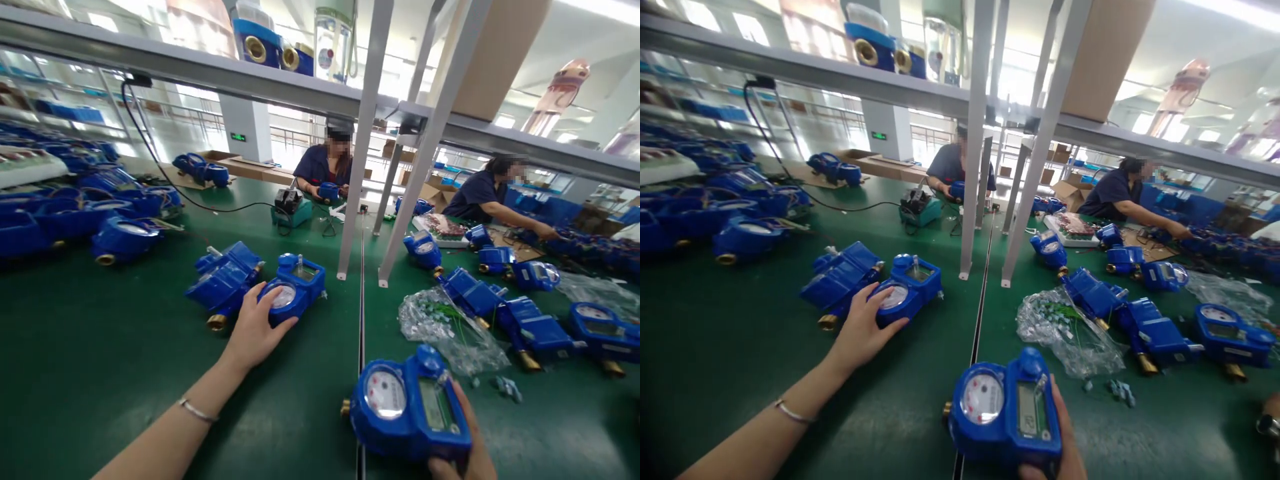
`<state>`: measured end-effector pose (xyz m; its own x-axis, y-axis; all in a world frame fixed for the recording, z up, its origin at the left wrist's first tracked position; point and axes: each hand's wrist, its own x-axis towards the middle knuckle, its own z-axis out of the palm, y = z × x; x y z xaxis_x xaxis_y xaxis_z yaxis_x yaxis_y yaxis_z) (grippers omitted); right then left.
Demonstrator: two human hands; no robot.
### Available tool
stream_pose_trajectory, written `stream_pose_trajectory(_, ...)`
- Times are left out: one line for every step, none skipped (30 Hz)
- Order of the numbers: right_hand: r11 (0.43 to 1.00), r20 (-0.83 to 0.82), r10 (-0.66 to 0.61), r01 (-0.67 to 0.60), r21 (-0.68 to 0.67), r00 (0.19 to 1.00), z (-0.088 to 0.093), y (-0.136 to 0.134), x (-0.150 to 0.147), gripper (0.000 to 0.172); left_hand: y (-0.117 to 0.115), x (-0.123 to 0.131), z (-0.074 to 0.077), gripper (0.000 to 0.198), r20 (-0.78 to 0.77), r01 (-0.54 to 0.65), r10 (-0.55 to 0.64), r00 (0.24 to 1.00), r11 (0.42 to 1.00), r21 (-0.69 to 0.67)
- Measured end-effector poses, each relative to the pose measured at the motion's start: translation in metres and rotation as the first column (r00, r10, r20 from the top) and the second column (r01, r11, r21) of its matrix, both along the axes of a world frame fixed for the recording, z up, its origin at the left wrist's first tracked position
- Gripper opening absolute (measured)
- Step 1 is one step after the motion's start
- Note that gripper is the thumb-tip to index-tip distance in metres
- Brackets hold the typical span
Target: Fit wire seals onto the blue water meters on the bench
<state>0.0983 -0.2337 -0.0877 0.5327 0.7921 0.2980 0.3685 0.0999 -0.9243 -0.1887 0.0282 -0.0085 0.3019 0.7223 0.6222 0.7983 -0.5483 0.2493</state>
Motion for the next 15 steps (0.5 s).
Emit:
stream_pose_trajectory(0.992,0.015,0.123,-0.123,-0.014,0.992,0.005,0.007,-0.001,0.082,-0.002,0.003,-0.004,0.058,0.033,-0.029,0.028,0.999,0.999,0.022)
stream_pose_trajectory(0.969,0.048,0.245,-0.243,-0.035,0.968,0.011,0.016,-0.001,0.081,-0.004,0.005,-0.007,0.058,0.066,-0.062,0.059,0.996,0.997,0.041)
stream_pose_trajectory(0.936,0.096,0.352,-0.347,-0.064,0.931,0.018,0.028,-0.001,0.081,-0.006,0.006,-0.009,0.059,0.096,-0.093,0.088,0.991,0.994,0.054)
stream_pose_trajectory(0.897,0.135,0.441,-0.432,-0.091,0.887,0.025,0.042,-0.001,0.079,-0.007,0.005,-0.011,0.059,0.121,-0.119,0.111,0.986,0.991,0.061)
stream_pose_trajectory(0.86,0.156,0.51,-0.499,-0.107,0.846,0.031,0.057,-0.002,0.076,-0.008,0.005,-0.012,0.06,0.141,-0.138,0.128,0.982,0.988,0.065)
stream_pose_trajectory(0.831,0.162,0.557,-0.547,-0.105,0.815,0.035,0.073,-0.002,0.073,-0.009,0.004,-0.012,0.06,0.154,-0.152,0.14,0.978,0.986,0.067)
stream_pose_trajectory(0.816,0.157,0.577,-0.571,-0.086,0.801,0.038,0.088,-0.003,0.07,-0.009,0.002,-0.013,0.061,0.161,-0.161,0.148,0.976,0.985,0.069)
stream_pose_trajectory(0.816,0.149,0.577,-0.575,-0.06,0.803,0.039,0.102,-0.003,0.067,-0.01,0.002,-0.013,0.06,0.164,-0.168,0.154,0.974,0.983,0.075)
stream_pose_trajectory(0.822,0.142,0.567,-0.568,-0.04,0.811,0.038,0.112,-0.004,0.064,-0.011,0.001,-0.014,0.059,0.159,-0.171,0.156,0.975,0.982,0.083)
stream_pose_trajectory(0.835,0.141,0.548,-0.55,-0.029,0.825,0.036,0.12,-0.005,0.06,-0.012,0.001,-0.014,0.058,0.147,-0.167,0.153,0.977,0.982,0.091)
stream_pose_trajectory(0.848,0.142,0.528,-0.529,-0.028,0.838,0.033,0.123,-0.007,0.055,-0.014,0.002,-0.015,0.056,0.133,-0.159,0.146,0.98,0.982,0.097)
stream_pose_trajectory(0.86,0.144,0.508,-0.508,-0.038,0.849,0.03,0.123,-0.01,0.049,-0.016,0.003,-0.016,0.055,0.123,-0.152,0.139,0.983,0.984,0.098)
stream_pose_trajectory(0.873,0.149,0.487,-0.483,-0.063,0.861,0.029,0.12,-0.015,0.043,-0.017,0.005,-0.017,0.054,0.123,-0.15,0.137,0.983,0.984,0.095)
stream_pose_trajectory(0.892,0.16,0.452,-0.442,-0.096,0.877,0.029,0.114,-0.021,0.039,-0.019,0.006,-0.018,0.054,0.133,-0.152,0.139,0.981,0.985,0.086)
stream_pose_trajectory(0.918,0.184,0.394,-0.377,-0.122,0.901,0.032,0.108,-0.029,0.038,-0.02,0.008,-0.019,0.054,0.149,-0.157,0.145,0.978,0.985,0.075)
